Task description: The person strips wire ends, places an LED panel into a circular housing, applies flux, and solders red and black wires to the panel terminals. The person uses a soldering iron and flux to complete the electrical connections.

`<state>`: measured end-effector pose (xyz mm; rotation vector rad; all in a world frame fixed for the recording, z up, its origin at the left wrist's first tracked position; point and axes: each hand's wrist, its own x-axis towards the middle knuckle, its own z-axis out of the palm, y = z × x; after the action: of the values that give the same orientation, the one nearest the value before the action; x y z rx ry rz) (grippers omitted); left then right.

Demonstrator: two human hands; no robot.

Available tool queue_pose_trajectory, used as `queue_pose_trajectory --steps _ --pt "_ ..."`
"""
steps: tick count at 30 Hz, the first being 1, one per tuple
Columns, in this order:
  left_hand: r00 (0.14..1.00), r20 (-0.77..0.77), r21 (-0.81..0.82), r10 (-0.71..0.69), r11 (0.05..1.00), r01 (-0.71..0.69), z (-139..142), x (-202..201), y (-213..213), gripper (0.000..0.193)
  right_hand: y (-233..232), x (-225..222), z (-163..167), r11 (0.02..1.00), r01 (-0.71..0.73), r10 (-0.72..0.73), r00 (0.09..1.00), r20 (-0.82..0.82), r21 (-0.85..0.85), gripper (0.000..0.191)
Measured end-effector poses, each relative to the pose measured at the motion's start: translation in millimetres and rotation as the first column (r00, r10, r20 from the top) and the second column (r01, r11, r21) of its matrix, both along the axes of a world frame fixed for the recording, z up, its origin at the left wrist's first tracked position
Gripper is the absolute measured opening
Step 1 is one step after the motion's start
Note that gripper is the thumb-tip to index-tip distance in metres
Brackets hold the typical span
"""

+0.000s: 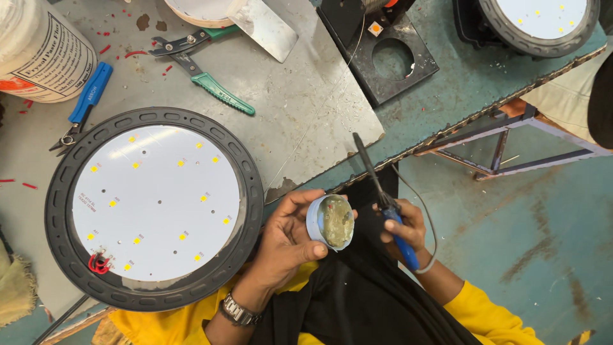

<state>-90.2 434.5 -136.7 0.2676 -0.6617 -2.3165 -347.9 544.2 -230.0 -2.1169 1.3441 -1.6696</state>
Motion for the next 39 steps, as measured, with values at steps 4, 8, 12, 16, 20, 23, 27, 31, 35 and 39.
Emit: queue_pose_trajectory --steps 4,8,12,16,20,23,27,31,35,39 --pt "1.0 0.008 0.011 -0.013 1.0 0.013 -1 1 0 0.075 -5 1 -4 1.0 -0.022 0.022 1.0 -0.012 0.006 0.031" --pt "1.0 0.0 0.001 -0.006 1.0 0.006 0 -1 -1 0.074 -3 -1 -2 1.0 -0.004 0.007 0.997 -0.075 0.031 0.032" --pt "1.0 0.007 0.017 -0.018 1.0 0.018 0 -1 0 0.074 2 2 -3 1.0 -0.014 0.014 1.0 0.002 0.025 0.031" --pt "1.0 -0.009 0.031 -0.018 0.999 0.018 -1 -1 1 0.074 -2 2 -6 1.0 0.016 -0.014 0.997 -0.072 0.026 0.032" --pt "1.0 0.006 0.014 -0.01 1.0 0.01 -1 -1 2 0.074 -2 1 -5 0.999 0.019 -0.017 0.998 -0.062 0.027 0.032" --pt "1.0 0.003 0.02 -0.017 1.0 0.017 -1 -1 3 0.074 0 3 -2 1.0 0.012 -0.012 0.999 -0.034 0.016 0.031" --pt "1.0 0.001 0.013 -0.019 1.0 0.019 -1 -1 4 0.074 0 5 0 0.999 0.034 -0.03 0.995 -0.098 0.038 0.029" --pt "1.0 -0.011 0.006 -0.023 1.0 0.023 0 0 4 0.073 0 4 3 0.999 0.012 -0.008 0.995 -0.1 0.039 0.031" --pt "1.0 -0.004 0.003 -0.016 1.0 0.016 1 0 5 0.073 2 7 4 0.999 0.03 -0.03 0.999 -0.026 0.01 0.031" --pt "1.0 -0.005 0.003 -0.017 1.0 0.017 0 0 6 0.074 5 3 4 0.996 0.069 -0.062 0.991 -0.116 0.053 0.032"
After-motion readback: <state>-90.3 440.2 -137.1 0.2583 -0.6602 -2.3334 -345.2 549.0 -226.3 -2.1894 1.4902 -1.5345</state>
